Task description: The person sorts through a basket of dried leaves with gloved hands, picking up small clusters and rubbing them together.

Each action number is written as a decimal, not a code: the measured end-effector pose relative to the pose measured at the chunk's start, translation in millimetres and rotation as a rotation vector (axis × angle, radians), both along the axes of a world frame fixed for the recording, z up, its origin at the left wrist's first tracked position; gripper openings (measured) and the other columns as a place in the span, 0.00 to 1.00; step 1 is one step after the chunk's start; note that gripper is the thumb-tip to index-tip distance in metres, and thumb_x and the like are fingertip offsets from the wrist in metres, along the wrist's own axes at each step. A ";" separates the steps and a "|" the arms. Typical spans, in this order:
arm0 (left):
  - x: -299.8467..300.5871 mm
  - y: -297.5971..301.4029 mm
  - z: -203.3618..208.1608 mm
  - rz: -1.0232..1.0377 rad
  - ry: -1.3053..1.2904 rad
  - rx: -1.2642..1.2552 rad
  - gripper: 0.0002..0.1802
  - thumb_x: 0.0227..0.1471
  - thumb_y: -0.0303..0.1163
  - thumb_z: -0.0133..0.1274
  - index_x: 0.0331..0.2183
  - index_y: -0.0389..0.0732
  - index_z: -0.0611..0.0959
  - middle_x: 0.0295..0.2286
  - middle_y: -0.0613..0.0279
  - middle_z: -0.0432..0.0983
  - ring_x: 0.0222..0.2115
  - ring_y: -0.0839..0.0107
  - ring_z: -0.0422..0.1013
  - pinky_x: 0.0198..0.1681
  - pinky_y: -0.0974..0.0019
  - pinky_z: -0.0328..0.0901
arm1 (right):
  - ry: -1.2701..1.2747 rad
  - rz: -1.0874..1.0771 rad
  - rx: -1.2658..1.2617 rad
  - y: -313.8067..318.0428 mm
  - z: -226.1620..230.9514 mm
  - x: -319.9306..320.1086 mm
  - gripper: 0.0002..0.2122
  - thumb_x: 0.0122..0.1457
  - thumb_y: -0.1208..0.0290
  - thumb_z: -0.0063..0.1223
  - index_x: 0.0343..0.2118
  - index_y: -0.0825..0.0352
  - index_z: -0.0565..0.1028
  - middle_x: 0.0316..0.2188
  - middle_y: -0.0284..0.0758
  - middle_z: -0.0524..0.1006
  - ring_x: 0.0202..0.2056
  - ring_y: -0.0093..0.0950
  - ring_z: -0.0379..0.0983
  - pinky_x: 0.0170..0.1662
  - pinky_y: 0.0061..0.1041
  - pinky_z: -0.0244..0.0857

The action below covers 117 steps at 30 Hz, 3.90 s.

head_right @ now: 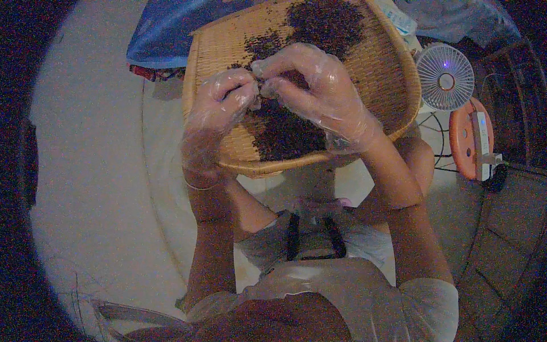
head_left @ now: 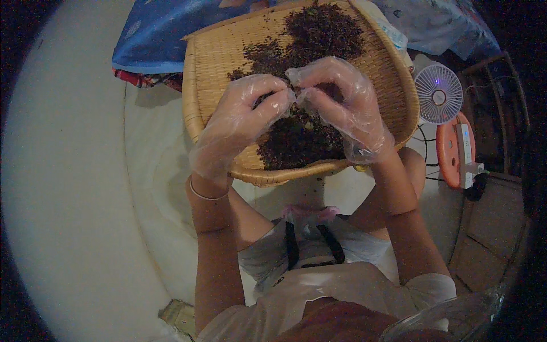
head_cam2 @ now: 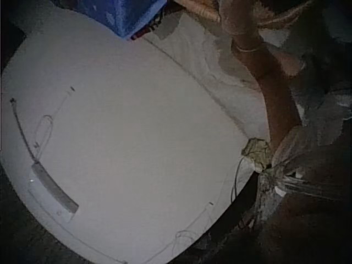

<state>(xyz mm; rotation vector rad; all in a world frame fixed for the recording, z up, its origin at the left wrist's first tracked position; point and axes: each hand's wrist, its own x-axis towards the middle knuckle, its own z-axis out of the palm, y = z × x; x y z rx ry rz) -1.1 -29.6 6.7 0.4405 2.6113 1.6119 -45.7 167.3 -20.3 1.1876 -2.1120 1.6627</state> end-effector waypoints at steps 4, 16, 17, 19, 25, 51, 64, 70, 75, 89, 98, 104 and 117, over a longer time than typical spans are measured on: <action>0.8 4.3 6.3 0.011 -0.027 0.058 0.12 0.49 0.33 0.51 0.28 0.32 0.77 0.25 0.54 0.73 0.28 0.65 0.69 0.35 0.65 0.64 | -0.151 0.033 -0.002 2.4 2.0 0.6 0.05 0.54 0.74 0.53 0.34 0.68 0.75 0.32 0.36 0.76 0.32 0.28 0.74 0.36 0.25 0.68; -7.7 -3.7 -18.4 -0.021 0.456 -0.110 0.12 0.49 0.33 0.53 0.29 0.32 0.77 0.26 0.53 0.73 0.29 0.60 0.70 0.35 0.63 0.64 | -0.429 0.070 -0.059 2.1 9.7 6.8 0.13 0.57 0.73 0.52 0.46 0.66 0.73 0.38 0.33 0.73 0.33 0.20 0.71 0.36 0.18 0.67; -10.9 -1.9 -17.2 -0.068 0.840 -0.297 0.12 0.48 0.33 0.53 0.30 0.32 0.78 0.27 0.52 0.73 0.29 0.58 0.71 0.35 0.62 0.64 | -0.429 0.069 -0.059 2.2 5.2 4.9 0.13 0.57 0.73 0.52 0.46 0.66 0.73 0.38 0.33 0.73 0.33 0.20 0.71 0.36 0.18 0.67; -5.8 2.0 -13.4 0.011 0.574 -0.196 0.12 0.48 0.33 0.54 0.30 0.32 0.78 0.27 0.51 0.73 0.30 0.57 0.71 0.35 0.61 0.64 | -0.382 0.110 -0.038 2.3 -1.4 2.2 0.15 0.55 0.73 0.54 0.47 0.67 0.72 0.40 0.33 0.73 0.38 0.22 0.71 0.43 0.20 0.66; -1.4 7.0 -4.5 0.072 0.218 -0.078 0.11 0.49 0.33 0.54 0.30 0.34 0.78 0.27 0.51 0.73 0.30 0.55 0.70 0.36 0.60 0.64 | -0.540 0.143 -0.108 1.2 12.2 7.2 0.16 0.56 0.70 0.54 0.47 0.67 0.72 0.40 0.33 0.73 0.38 0.22 0.71 0.42 0.21 0.67; 3.1 2.4 -0.4 0.178 -0.036 0.128 0.10 0.50 0.33 0.53 0.29 0.34 0.80 0.26 0.61 0.75 0.30 0.71 0.70 0.36 0.68 0.64 | -0.344 0.131 -0.311 -7.6 -7.9 5.9 0.10 0.53 0.79 0.55 0.39 0.68 0.71 0.37 0.34 0.74 0.38 0.23 0.72 0.39 0.24 0.69; 7.6 7.2 12.1 0.147 -0.145 0.210 0.10 0.51 0.32 0.52 0.27 0.33 0.78 0.21 0.66 0.72 0.24 0.78 0.67 0.28 0.74 0.61 | 0.027 -0.023 -0.023 1.1 4.8 1.1 0.07 0.51 0.76 0.56 0.35 0.67 0.75 0.31 0.37 0.76 0.34 0.32 0.73 0.39 0.28 0.67; 6.5 0.5 2.4 0.074 0.080 0.059 0.10 0.50 0.31 0.52 0.26 0.33 0.78 0.21 0.62 0.72 0.24 0.75 0.68 0.30 0.71 0.63 | 0.170 -0.012 0.031 -2.1 5.7 0.7 0.11 0.49 0.77 0.57 0.37 0.67 0.76 0.32 0.40 0.77 0.34 0.36 0.74 0.37 0.30 0.68; 5.8 4.0 -2.1 0.078 0.200 0.107 0.10 0.49 0.32 0.53 0.25 0.34 0.77 0.20 0.62 0.71 0.25 0.75 0.67 0.30 0.71 0.62 | 0.280 -0.081 0.104 -2.0 5.0 5.3 0.12 0.47 0.79 0.59 0.36 0.66 0.75 0.31 0.37 0.77 0.32 0.37 0.75 0.34 0.30 0.69; 11.0 1.9 -1.6 0.022 0.286 -0.052 0.09 0.49 0.31 0.54 0.26 0.33 0.77 0.23 0.60 0.71 0.28 0.72 0.67 0.33 0.69 0.62 | 0.308 -0.128 0.111 -5.4 3.1 5.1 0.10 0.48 0.75 0.57 0.36 0.63 0.75 0.30 0.37 0.76 0.30 0.37 0.75 0.33 0.30 0.70; 9.4 1.0 -3.3 0.135 0.076 0.149 0.07 0.48 0.28 0.54 0.30 0.33 0.78 0.30 0.58 0.74 0.32 0.68 0.70 0.37 0.68 0.65 | -0.625 0.148 -0.263 2.4 13.5 14.0 0.09 0.58 0.71 0.50 0.37 0.71 0.74 0.28 0.33 0.75 0.29 0.21 0.72 0.31 0.21 0.70; 10.1 1.2 -3.8 0.130 0.112 0.161 0.06 0.47 0.25 0.56 0.30 0.34 0.78 0.29 0.58 0.74 0.32 0.65 0.71 0.37 0.66 0.66 | -0.802 0.232 -0.339 5.5 17.7 12.5 0.10 0.58 0.69 0.51 0.39 0.71 0.74 0.31 0.32 0.75 0.30 0.20 0.72 0.31 0.20 0.70; 6.6 -1.5 -7.7 -0.033 0.268 0.041 0.05 0.48 0.24 0.54 0.30 0.34 0.78 0.29 0.59 0.74 0.31 0.64 0.71 0.35 0.66 0.66 | -0.825 0.219 -0.262 3.0 18.3 15.4 0.12 0.56 0.69 0.55 0.41 0.68 0.74 0.29 0.29 0.76 0.29 0.17 0.71 0.28 0.16 0.65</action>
